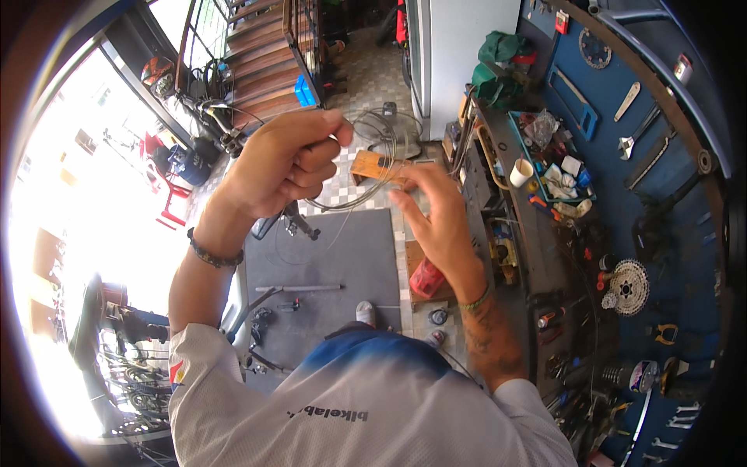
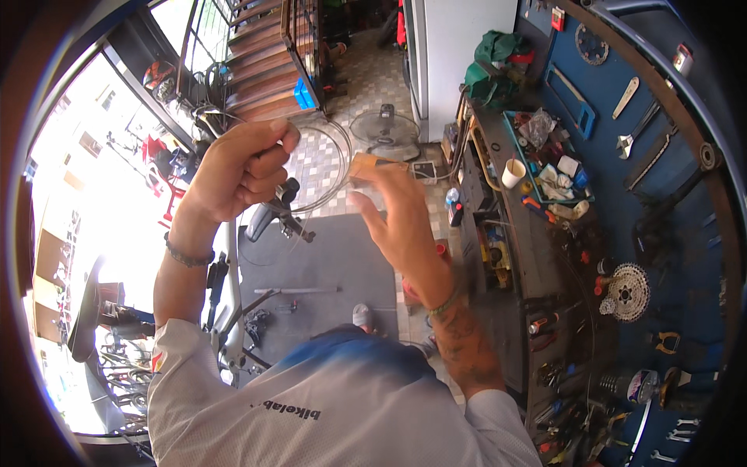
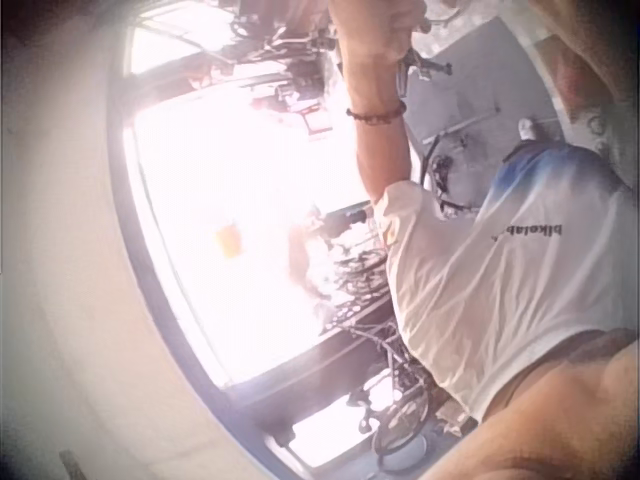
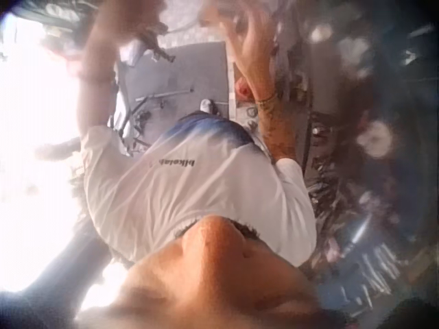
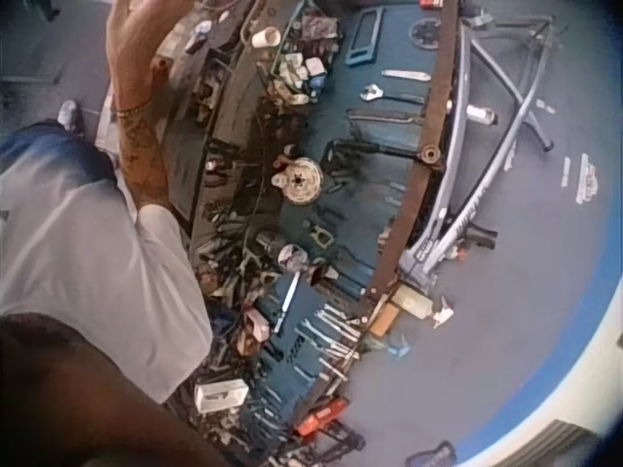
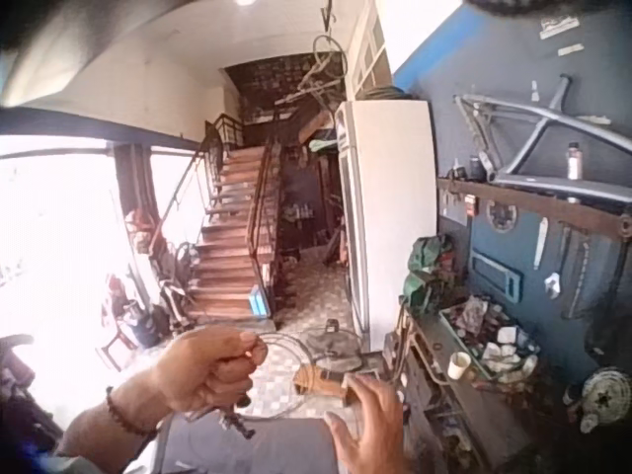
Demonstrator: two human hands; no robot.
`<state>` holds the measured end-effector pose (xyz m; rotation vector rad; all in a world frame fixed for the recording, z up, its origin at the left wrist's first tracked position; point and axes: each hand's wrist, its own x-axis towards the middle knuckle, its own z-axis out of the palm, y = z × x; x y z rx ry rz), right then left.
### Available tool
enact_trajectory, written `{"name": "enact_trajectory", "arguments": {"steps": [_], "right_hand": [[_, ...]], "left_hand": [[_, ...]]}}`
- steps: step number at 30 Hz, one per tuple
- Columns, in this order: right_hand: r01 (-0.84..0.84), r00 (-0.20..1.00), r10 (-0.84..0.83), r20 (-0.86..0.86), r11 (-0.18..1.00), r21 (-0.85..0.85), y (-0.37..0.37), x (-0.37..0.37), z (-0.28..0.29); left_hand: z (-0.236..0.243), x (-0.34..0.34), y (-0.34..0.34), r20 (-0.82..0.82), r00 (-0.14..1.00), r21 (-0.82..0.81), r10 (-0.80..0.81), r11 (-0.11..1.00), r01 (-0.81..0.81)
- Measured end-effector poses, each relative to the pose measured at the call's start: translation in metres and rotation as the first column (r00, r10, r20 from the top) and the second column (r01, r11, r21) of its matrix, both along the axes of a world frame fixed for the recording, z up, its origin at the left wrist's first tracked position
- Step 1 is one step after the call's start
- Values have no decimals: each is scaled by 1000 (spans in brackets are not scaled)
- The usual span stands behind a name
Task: The person works on a bicycle mounted on a repair stand, adjusting the handlebar and brake cable. They use a cable cutter and lubricant, then thread a new cable through the handlebar stem and tighten components.
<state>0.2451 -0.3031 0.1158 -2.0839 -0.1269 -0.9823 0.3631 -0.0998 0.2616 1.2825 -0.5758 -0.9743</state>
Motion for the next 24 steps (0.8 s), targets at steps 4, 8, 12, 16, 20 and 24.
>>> {"name": "enact_trajectory", "arguments": {"steps": [4,8,12,16,20,24], "right_hand": [[141,959,-55,278,944,-300,21,-21,1],[-185,970,226,89,925,-332,78,-13,-22],[-276,949,304,-84,929,249,91,-40,-16],[-141,975,191,-115,927,346,64,-61,17],[-192,967,199,161,980,-53,39,-39,52],[-429,842,537,-51,725,540,56,-51,77]], "left_hand": [[-3,17,-7,-83,991,-216,108,968,-124],[-2,33,-9,-112,972,-325,207,917,-233],[8,57,-24,24,927,-384,376,859,-338],[25,57,-39,84,931,-366,356,880,-304],[40,51,-53,-15,944,-439,329,846,-302],[28,44,-76,-32,890,-531,454,747,-400]]}}
